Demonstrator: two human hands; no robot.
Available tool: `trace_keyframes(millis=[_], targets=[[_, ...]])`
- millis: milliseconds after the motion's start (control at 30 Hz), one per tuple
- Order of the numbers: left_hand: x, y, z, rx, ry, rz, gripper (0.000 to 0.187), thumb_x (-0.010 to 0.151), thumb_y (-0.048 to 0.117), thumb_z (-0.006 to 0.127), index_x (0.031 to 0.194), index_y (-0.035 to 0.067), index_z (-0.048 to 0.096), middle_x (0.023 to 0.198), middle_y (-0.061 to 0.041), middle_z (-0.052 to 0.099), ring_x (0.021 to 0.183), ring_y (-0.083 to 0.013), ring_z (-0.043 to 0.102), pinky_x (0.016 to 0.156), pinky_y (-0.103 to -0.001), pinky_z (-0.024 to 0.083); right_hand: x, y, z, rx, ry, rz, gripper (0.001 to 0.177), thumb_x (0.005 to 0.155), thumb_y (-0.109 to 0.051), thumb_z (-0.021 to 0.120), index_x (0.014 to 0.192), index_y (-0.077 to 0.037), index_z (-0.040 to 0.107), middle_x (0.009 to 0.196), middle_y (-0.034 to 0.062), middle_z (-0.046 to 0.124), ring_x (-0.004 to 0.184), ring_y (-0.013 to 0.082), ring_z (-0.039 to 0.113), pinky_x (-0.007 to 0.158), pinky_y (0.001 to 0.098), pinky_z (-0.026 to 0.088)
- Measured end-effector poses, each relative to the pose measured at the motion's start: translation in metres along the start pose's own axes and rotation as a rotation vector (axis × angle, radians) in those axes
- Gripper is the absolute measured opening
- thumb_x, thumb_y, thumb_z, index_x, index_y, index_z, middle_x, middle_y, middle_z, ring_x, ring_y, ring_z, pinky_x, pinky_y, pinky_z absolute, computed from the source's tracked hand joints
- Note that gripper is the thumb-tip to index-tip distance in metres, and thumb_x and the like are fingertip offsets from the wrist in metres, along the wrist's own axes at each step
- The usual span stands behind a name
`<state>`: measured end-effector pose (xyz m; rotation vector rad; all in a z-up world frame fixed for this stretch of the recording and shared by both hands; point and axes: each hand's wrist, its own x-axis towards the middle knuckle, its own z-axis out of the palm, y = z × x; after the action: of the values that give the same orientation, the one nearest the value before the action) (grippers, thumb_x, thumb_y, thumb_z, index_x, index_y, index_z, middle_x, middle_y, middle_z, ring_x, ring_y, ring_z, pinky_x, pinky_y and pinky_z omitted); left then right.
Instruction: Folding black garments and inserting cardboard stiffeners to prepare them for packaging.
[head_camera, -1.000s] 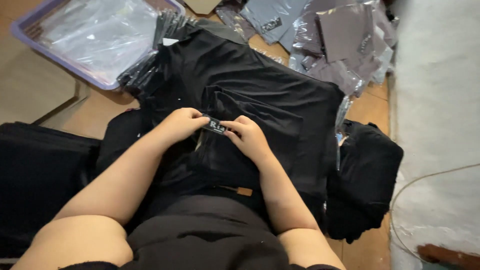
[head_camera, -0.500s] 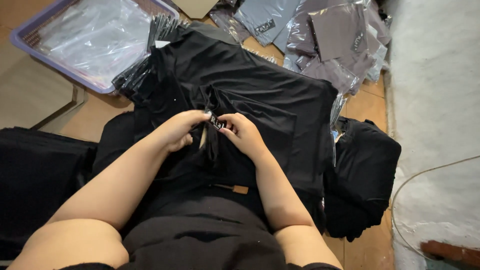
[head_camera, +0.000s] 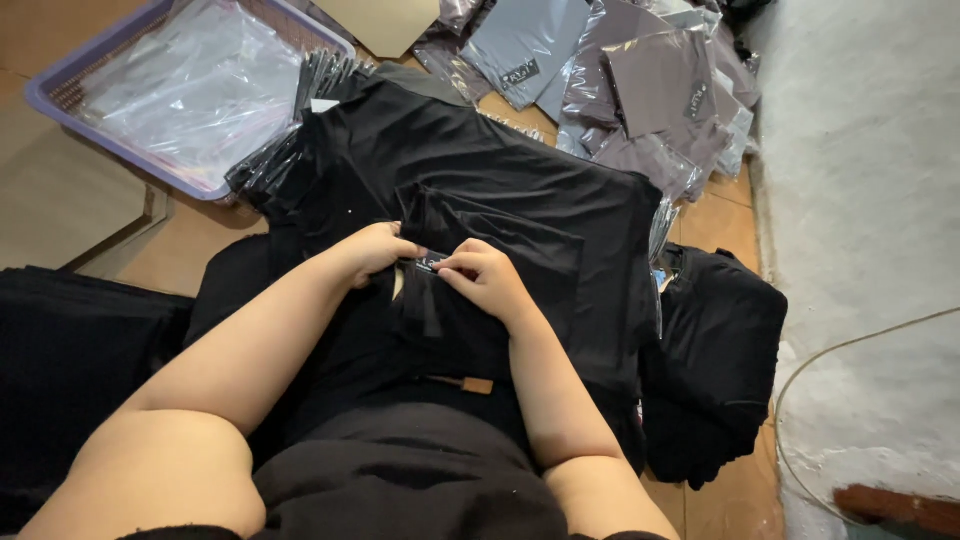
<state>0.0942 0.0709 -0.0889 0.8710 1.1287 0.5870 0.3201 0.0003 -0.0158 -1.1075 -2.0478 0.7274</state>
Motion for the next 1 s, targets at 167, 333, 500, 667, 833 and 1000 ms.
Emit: trace_keyframes(millis=[167, 333, 500, 667, 833, 1000], targets=[[-0.025, -0.002, -0.004, 0.016, 0.061, 0.104, 0.041, 0.079, 0.007, 0.08, 0.118, -0.002, 0.071, 0.103, -0.019, 0.072, 0.099, -0.031, 0.072, 0.083, -0.047, 0.059, -0.007, 0.017, -0.017, 0.484, 0.06, 0.08, 0.023, 0.101, -0.013, 0.059, 0.113, -0.001, 0.075, 0.092, 0.0151, 0.073, 0.082, 0.0214, 0.07, 0.081, 0.0353, 0.058], [-0.131, 0.037, -0.058, 0.095, 0.338, 0.206, 0.036, 0.077, 0.009, 0.08, 0.112, 0.003, 0.072, 0.101, -0.015, 0.072, 0.1, -0.0305, 0.069, 0.087, -0.046, 0.054, -0.031, -0.011, -0.047, 0.611, 0.004, -0.055, 0.03, 0.097, -0.014, 0.061, 0.113, 0.01, 0.071, 0.086, 0.0234, 0.068, 0.077, 0.028, 0.067, 0.076, 0.0387, 0.055], [-0.247, 0.004, -0.169, 0.14, 0.869, 0.143, 0.04, 0.074, 0.034, 0.087, 0.112, 0.023, 0.077, 0.101, -0.006, 0.072, 0.103, -0.0284, 0.068, 0.084, -0.045, 0.051, -0.041, -0.019, -0.034, 0.757, -0.123, -0.057, 0.034, 0.096, -0.016, 0.062, 0.112, 0.015, 0.067, 0.089, 0.0268, 0.066, 0.084, 0.0315, 0.068, 0.078, 0.0394, 0.057], [-0.359, -0.115, -0.274, -0.137, 1.093, 0.354, 0.044, 0.101, 0.024, 0.065, 0.142, 0.008, 0.057, 0.12, -0.004, 0.067, 0.09, -0.0145, 0.062, 0.075, -0.028, 0.05, -0.034, -0.016, -0.016, 0.733, -0.357, 0.161, 0.03, 0.096, -0.008, 0.06, 0.123, 0.004, 0.066, 0.107, 0.0142, 0.067, 0.096, 0.0213, 0.063, 0.09, 0.0325, 0.05], [-0.368, -0.293, -0.322, -0.299, 1.263, 0.175, 0.036, 0.1, 0.024, 0.068, 0.134, 0.012, 0.062, 0.117, -0.004, 0.067, 0.091, -0.0168, 0.063, 0.072, -0.031, 0.053, -0.028, -0.021, -0.003, 0.695, -0.403, 0.267, 0.031, 0.096, -0.003, 0.058, 0.125, 0.006, 0.065, 0.108, 0.0142, 0.07, 0.099, 0.0207, 0.064, 0.094, 0.0317, 0.049], [-0.343, -0.391, -0.334, -0.559, 1.344, 0.109, 0.029, 0.095, 0.019, 0.063, 0.123, 0.01, 0.064, 0.111, -0.009, 0.07, 0.087, -0.0187, 0.069, 0.068, -0.031, 0.059, -0.03, -0.022, 0.004, 0.768, -0.445, 0.342, 0.033, 0.097, -0.002, 0.059, 0.128, 0.006, 0.065, 0.112, 0.0138, 0.069, 0.1, 0.0184, 0.063, 0.093, 0.0287, 0.048]])
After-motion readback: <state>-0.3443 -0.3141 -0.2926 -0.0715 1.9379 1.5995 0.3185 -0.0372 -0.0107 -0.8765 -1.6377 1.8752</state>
